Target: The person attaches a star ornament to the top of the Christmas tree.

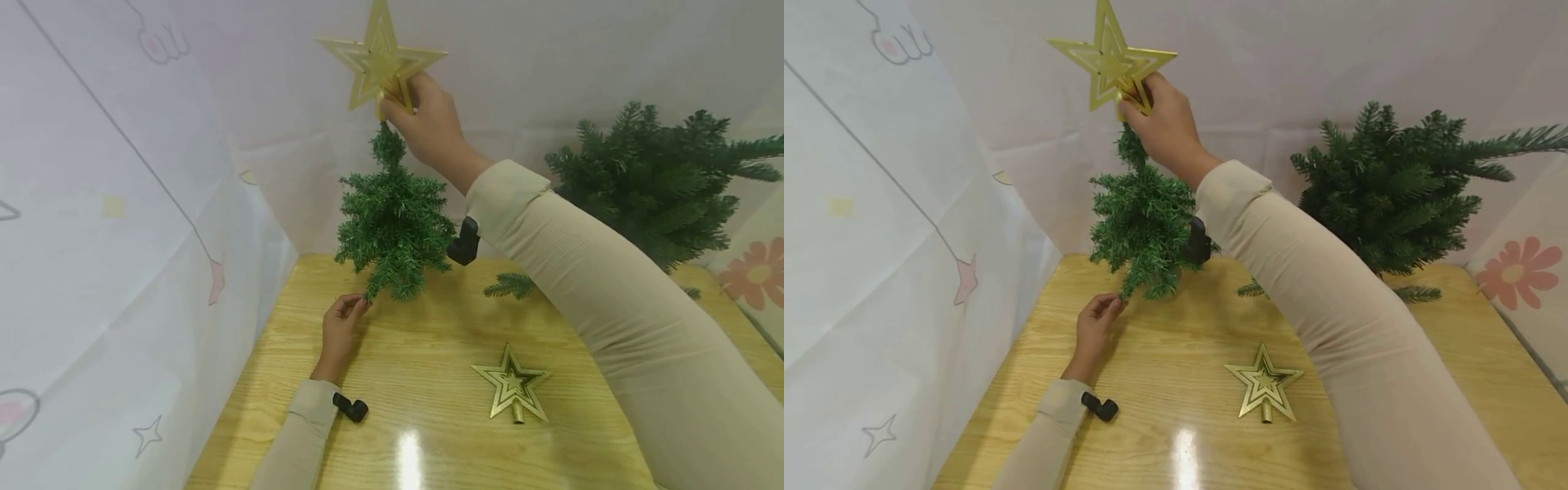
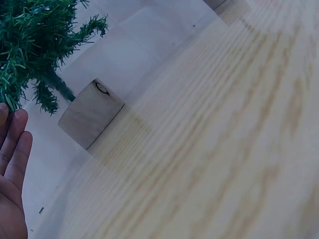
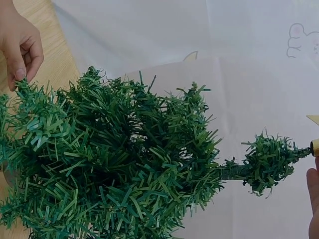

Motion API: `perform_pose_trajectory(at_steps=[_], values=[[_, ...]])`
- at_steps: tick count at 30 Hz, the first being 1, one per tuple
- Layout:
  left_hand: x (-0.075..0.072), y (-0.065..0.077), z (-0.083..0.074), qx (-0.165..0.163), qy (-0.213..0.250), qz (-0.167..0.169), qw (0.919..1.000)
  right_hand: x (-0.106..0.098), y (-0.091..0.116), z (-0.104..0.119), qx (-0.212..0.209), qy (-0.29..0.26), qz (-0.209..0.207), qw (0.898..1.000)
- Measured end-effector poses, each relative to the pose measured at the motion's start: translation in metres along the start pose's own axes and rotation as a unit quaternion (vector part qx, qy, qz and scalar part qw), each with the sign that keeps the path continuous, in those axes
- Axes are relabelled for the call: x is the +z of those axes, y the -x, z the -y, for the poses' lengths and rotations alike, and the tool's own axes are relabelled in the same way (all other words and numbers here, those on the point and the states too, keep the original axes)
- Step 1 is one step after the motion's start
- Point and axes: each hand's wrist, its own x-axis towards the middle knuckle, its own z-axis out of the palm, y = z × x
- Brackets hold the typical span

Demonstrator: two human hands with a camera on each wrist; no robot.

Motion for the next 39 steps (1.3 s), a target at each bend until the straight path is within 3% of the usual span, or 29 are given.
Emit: perform_pose_trajectory(at_steps=[22, 39], values=[[-0.002, -0.002, 0.001, -0.006, 0.004, 0.005, 1.0, 0.001, 0.004, -0.006, 0.009, 0.032, 0.019, 0.999], [-0.001, -0.004, 0.005, 0.015, 0.021, 0.0, 0.9997, 0.001, -0.003, -0.016, 0.022, -0.01, 0.053, 0.998]])
